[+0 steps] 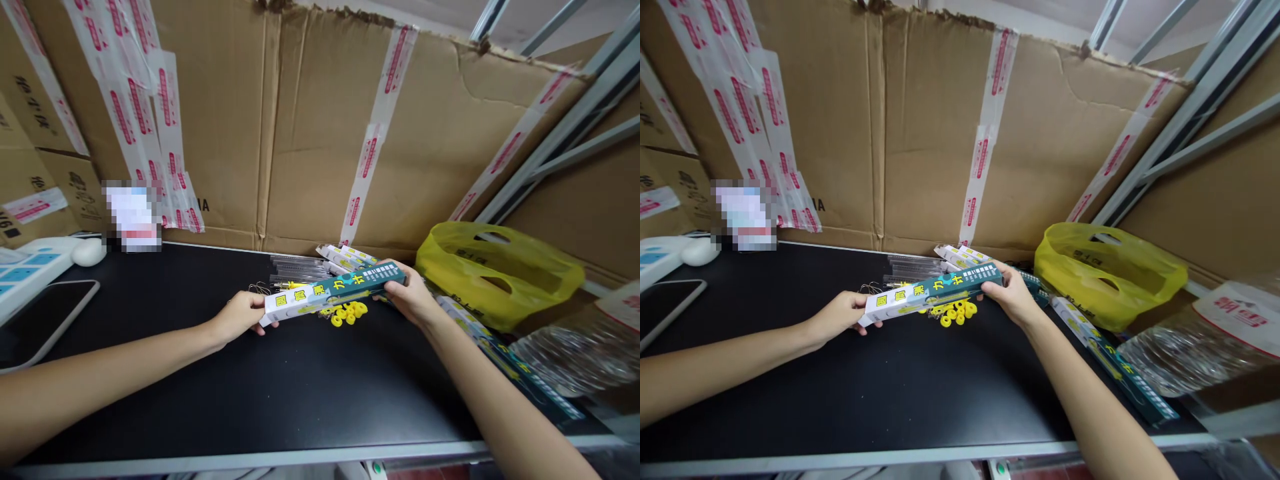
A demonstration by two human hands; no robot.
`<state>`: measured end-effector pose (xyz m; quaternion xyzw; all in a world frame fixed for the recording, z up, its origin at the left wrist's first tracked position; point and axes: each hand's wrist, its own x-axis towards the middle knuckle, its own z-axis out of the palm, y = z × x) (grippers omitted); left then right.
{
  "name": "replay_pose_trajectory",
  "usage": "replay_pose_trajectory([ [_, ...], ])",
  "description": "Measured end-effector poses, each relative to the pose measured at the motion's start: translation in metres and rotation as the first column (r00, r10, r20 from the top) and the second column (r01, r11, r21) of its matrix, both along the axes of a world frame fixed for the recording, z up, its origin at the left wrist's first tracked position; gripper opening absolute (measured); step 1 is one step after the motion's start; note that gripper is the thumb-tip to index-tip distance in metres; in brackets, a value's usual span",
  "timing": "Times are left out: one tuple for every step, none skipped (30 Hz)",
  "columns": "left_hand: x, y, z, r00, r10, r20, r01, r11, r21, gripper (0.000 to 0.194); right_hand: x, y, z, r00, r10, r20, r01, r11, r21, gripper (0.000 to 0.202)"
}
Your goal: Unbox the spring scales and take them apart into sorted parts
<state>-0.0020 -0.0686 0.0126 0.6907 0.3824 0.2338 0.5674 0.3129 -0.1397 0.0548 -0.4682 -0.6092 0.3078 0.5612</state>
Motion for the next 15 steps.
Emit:
replay_pose_trajectory([
  [0.001, -0.003, -0.001, 1.000, -0.004, 0.005, 0.004, 1.000, -0.020, 0.032, -0.003, 0.001, -0.002, 0.999, -0.012, -0.042, 0.013, 1.000, 0.013, 0.049],
  [0.001, -0.006, 0.000, 1.000, -0.010, 0.011, 0.011, 0.999, -0.037, 0.033, -0.005, 0.001, -0.005, 0.998, -0.023, -0.064, 0.024, 0.999, 0.026, 0.048],
  [0.001, -0.010, 0.000, 1.000, -0.015, 0.016, 0.015, 0.999, -0.051, 0.034, -0.007, 0.002, -0.007, 0.996, -0.032, -0.082, 0.035, 0.999, 0.040, 0.047],
  [0.002, -0.013, 0.001, 1.000, -0.019, 0.022, 0.020, 0.998, -0.063, 0.034, -0.009, 0.002, -0.008, 0.993, -0.041, -0.106, 0.048, 0.997, 0.057, 0.046],
  [0.002, -0.017, 0.002, 0.999, -0.022, 0.026, 0.024, 0.997, -0.072, 0.033, -0.010, 0.002, -0.009, 0.990, -0.051, -0.131, 0.061, 0.995, 0.076, 0.045],
  [0.002, -0.020, 0.004, 0.999, -0.022, 0.030, 0.024, 0.996, -0.085, 0.032, -0.011, 0.001, -0.009, 0.987, -0.058, -0.152, 0.074, 0.993, 0.096, 0.044],
  [0.003, -0.023, 0.005, 0.999, -0.018, 0.042, 0.023, 0.993, -0.114, 0.031, -0.012, 0.001, -0.009, 0.984, -0.065, -0.169, 0.085, 0.989, 0.117, 0.043],
  [0.003, -0.025, 0.005, 0.999, -0.012, 0.053, 0.020, 0.989, -0.144, 0.030, -0.012, 0.000, -0.009, 0.981, -0.069, -0.181, 0.095, 0.986, 0.135, 0.042],
  [0.003, -0.026, 0.005, 0.998, -0.004, 0.068, 0.015, 0.986, -0.164, 0.029, -0.013, -0.001, -0.009, 0.980, -0.070, -0.185, 0.098, 0.984, 0.147, 0.041],
  [0.003, -0.027, 0.005, 0.997, -0.005, 0.079, 0.020, 0.981, -0.191, 0.027, -0.013, -0.002, -0.008, 0.981, -0.067, -0.183, 0.096, 0.984, 0.151, 0.040],
  [0.003, -0.027, 0.004, 0.996, -0.005, 0.088, 0.023, 0.977, -0.213, 0.026, -0.012, -0.003, -0.008, 0.981, -0.063, -0.184, 0.091, 0.984, 0.150, 0.039],
  [0.003, -0.027, 0.002, 0.995, -0.006, 0.096, 0.028, 0.972, -0.234, 0.024, -0.011, -0.003, -0.007, 0.979, -0.061, -0.196, 0.091, 0.985, 0.144, 0.038],
  [0.003, -0.027, 0.001, 0.995, -0.010, 0.103, 0.035, 0.967, -0.253, 0.023, -0.009, -0.003, -0.007, 0.972, -0.068, -0.226, 0.101, 0.985, 0.137, 0.037],
  [0.002, -0.027, -0.001, 0.994, -0.016, 0.111, 0.045, 0.963, -0.267, 0.024, -0.007, -0.003, -0.006, 0.955, -0.085, -0.283, 0.126, 0.983, 0.131, 0.037],
  [0.002, -0.026, -0.002, 0.992, -0.028, 0.122, 0.061, 0.959, -0.275, 0.026, -0.005, -0.003, -0.004, 0.928, -0.111, -0.357, 0.166, 0.977, 0.130, 0.037],
])
